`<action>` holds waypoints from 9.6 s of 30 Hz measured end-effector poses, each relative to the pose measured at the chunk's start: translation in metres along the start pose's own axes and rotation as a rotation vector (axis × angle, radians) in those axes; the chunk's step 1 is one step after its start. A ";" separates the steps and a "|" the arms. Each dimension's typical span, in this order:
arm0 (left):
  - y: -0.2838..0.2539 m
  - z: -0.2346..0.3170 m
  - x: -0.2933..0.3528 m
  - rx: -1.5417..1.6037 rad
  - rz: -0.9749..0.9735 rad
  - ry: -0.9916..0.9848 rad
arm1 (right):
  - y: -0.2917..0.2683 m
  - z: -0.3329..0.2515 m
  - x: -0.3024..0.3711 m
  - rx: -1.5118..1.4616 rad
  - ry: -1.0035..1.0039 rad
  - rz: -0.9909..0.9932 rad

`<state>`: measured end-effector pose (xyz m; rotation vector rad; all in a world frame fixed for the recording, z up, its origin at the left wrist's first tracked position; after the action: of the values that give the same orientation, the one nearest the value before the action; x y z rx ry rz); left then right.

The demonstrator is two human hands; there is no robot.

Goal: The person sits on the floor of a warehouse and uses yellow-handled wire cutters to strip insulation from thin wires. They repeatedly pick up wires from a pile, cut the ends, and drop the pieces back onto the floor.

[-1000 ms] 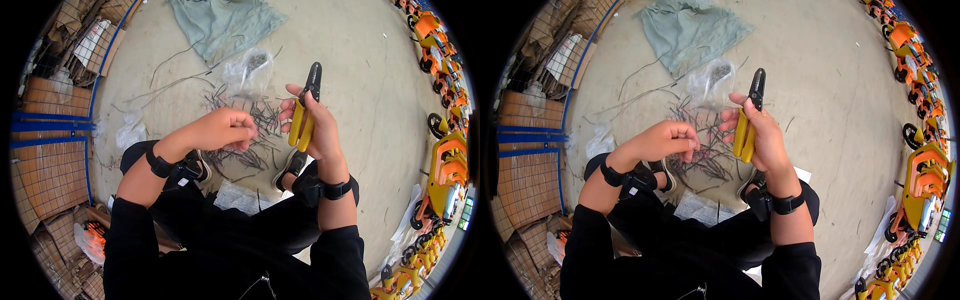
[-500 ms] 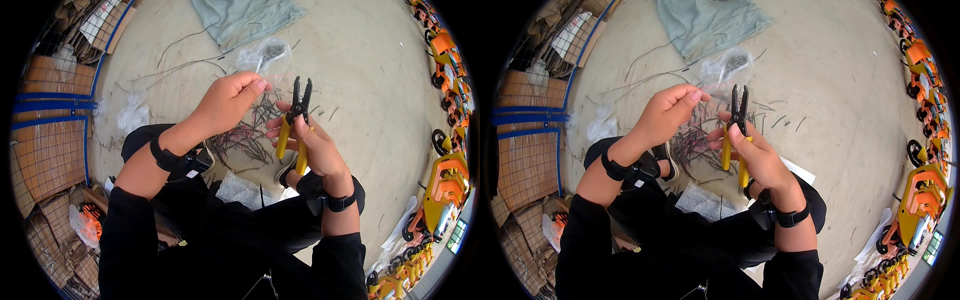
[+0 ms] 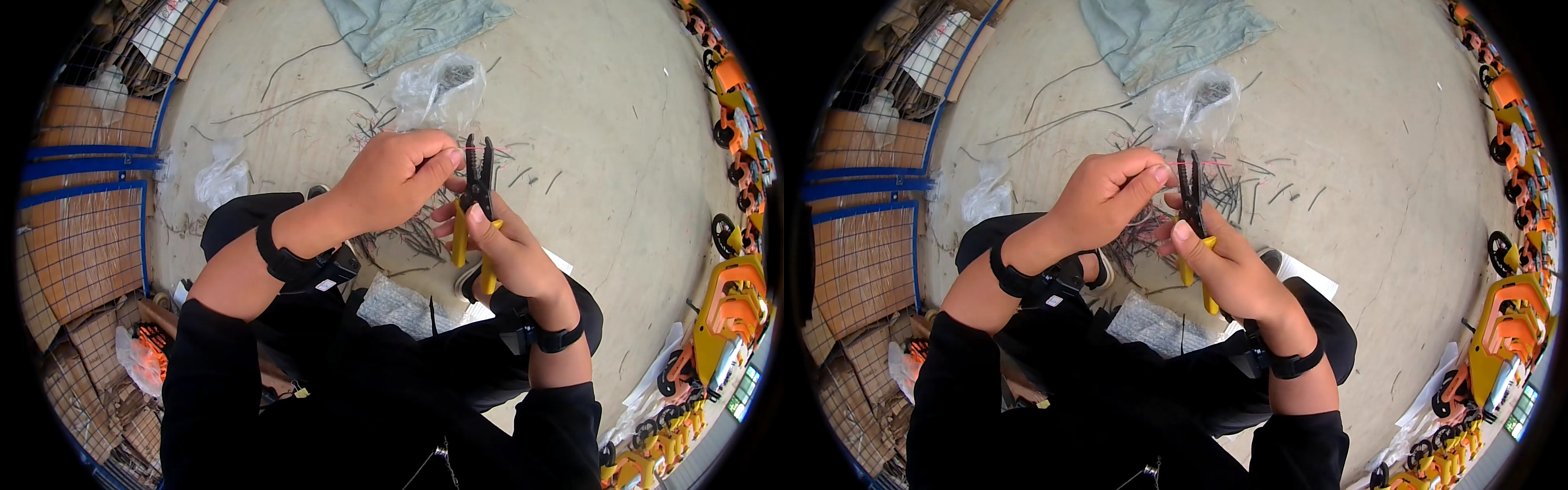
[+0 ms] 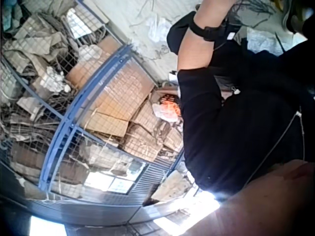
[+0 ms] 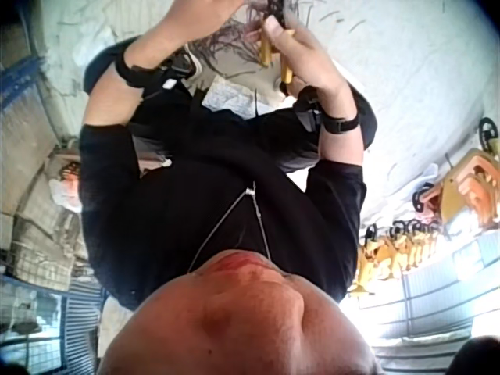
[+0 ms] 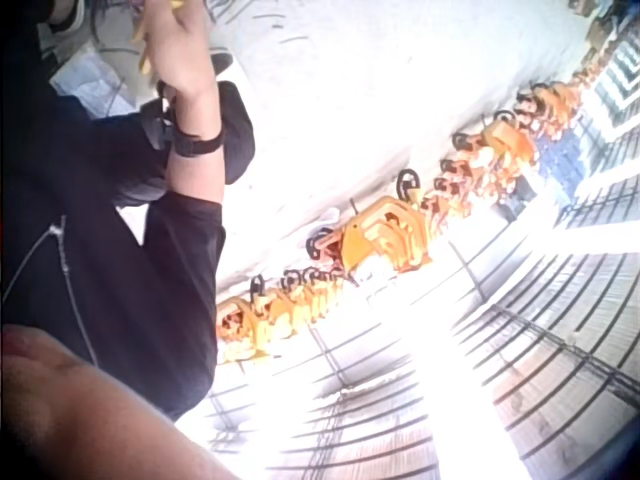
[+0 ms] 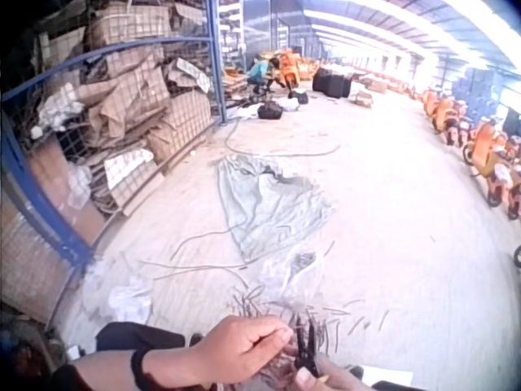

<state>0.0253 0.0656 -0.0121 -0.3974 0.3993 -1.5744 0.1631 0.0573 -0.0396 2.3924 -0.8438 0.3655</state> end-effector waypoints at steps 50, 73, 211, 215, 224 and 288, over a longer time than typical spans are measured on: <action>0.007 -0.008 0.000 0.053 -0.017 -0.074 | -0.018 -0.010 0.001 0.453 -0.154 0.200; 0.006 -0.015 0.003 0.213 -0.106 -0.192 | -0.007 -0.013 0.001 0.508 -0.118 0.118; 0.024 -0.075 0.003 0.347 -0.606 -0.487 | -0.005 0.028 -0.013 0.435 0.281 -0.031; 0.015 -0.069 -0.009 0.454 -0.518 -0.504 | -0.021 0.022 -0.001 0.496 0.341 -0.001; 0.020 -0.045 -0.013 0.863 -0.299 -0.487 | -0.046 -0.037 0.015 0.130 -0.158 0.088; -0.039 -0.020 0.003 0.069 0.378 -0.024 | -0.039 -0.035 -0.002 0.660 -0.438 0.543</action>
<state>-0.0185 0.0640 -0.0112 -0.2681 0.3760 -1.2107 0.1847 0.1041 -0.0286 2.8563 -1.8236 0.3705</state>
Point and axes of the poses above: each hand's wrist, its own x-axis away from the middle knuckle, its own y-axis out of the palm, z = x × y, the point moved 8 cm from there along -x, towards the middle knuckle, and after that the axes turned 10 degrees about -x, right-handed, at the moved point
